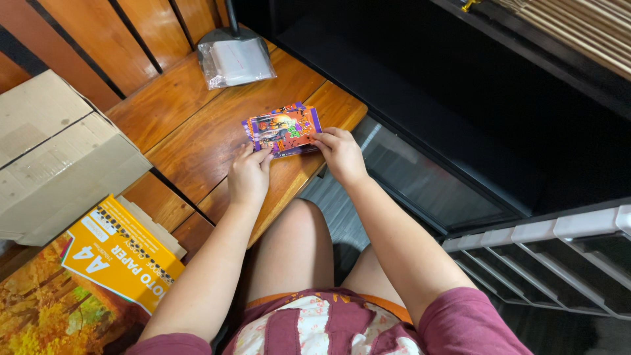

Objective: The person repeatedly picks up small rectangular packages from a wooden bench and places them on top of a stack on a black shelf. The person handles the packages one at a time, turning them over before stacking.

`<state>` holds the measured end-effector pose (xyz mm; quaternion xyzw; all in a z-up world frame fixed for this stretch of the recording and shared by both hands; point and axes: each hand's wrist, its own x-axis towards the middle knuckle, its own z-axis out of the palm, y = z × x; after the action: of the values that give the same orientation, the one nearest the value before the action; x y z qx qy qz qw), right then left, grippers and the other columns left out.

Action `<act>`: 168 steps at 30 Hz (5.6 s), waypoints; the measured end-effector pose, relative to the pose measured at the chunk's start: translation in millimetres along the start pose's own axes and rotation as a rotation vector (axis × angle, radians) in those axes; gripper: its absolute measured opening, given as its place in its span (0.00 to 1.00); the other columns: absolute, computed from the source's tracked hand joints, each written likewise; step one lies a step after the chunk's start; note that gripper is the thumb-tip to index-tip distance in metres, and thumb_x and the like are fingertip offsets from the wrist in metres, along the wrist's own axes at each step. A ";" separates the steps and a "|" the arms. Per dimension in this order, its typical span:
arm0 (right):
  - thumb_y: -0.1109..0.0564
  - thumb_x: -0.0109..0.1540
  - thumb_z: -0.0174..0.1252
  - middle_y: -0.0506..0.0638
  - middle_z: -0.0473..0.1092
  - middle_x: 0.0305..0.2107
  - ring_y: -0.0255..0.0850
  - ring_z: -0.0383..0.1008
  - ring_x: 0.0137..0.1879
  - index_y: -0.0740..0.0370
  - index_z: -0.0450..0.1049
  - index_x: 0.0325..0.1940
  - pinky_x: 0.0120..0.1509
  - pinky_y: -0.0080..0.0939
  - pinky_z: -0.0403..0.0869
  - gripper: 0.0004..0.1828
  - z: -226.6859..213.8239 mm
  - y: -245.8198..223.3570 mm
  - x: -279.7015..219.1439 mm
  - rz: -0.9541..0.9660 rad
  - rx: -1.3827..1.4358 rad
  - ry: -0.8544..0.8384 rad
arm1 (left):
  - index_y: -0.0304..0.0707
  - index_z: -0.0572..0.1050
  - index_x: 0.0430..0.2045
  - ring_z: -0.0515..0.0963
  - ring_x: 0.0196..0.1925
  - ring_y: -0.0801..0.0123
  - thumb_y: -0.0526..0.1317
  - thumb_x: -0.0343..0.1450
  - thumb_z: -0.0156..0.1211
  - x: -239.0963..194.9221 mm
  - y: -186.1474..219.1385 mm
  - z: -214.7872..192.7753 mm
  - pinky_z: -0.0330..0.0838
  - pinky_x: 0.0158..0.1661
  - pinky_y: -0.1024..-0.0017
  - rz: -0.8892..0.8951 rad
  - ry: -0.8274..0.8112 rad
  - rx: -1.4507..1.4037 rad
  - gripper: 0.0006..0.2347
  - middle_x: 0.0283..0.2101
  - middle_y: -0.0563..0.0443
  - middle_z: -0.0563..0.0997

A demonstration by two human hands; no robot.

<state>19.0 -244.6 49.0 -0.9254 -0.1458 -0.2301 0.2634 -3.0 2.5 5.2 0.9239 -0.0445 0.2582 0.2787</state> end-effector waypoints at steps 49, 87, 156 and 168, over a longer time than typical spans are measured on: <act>0.61 0.62 0.70 0.50 0.80 0.42 0.41 0.80 0.51 0.56 0.87 0.45 0.60 0.39 0.75 0.08 -574.8 -55.7 65.4 -0.226 -0.489 0.775 | 0.50 0.87 0.40 0.85 0.50 0.58 0.41 0.69 0.69 276.0 518.9 -201.6 0.78 0.47 0.69 0.710 0.157 -0.770 0.08 0.51 0.45 0.84; 0.51 0.63 0.65 0.44 0.81 0.40 0.36 0.78 0.45 0.50 0.87 0.43 0.51 0.37 0.74 0.08 -573.9 5.4 70.9 0.168 -0.416 0.583 | 0.48 0.87 0.32 0.85 0.43 0.68 0.38 0.72 0.62 286.5 543.5 -162.7 0.81 0.39 0.67 0.582 -0.235 -0.543 0.06 0.41 0.55 0.88; 0.53 0.67 0.61 0.58 0.69 0.65 0.56 0.66 0.72 0.53 0.75 0.67 0.74 0.53 0.68 0.22 -11.1 10.3 -19.2 0.013 0.001 -0.184 | 0.48 0.84 0.48 0.74 0.66 0.40 0.41 0.72 0.65 -13.3 39.5 -20.0 0.66 0.64 0.48 0.012 -0.013 0.025 0.12 0.57 0.28 0.78; 0.48 0.67 0.63 0.50 0.74 0.60 0.48 0.69 0.71 0.47 0.80 0.59 0.72 0.47 0.70 0.16 2.1 32.0 -17.9 0.039 0.095 -0.133 | 0.46 0.85 0.45 0.76 0.65 0.43 0.42 0.73 0.65 -12.9 31.1 -9.6 0.68 0.62 0.52 0.008 -0.003 -0.026 0.09 0.56 0.32 0.81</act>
<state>17.0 -272.3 25.0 -0.9278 -0.1557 -0.1557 0.3012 -25.5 -19.3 20.9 0.9203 -0.0519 0.2575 0.2899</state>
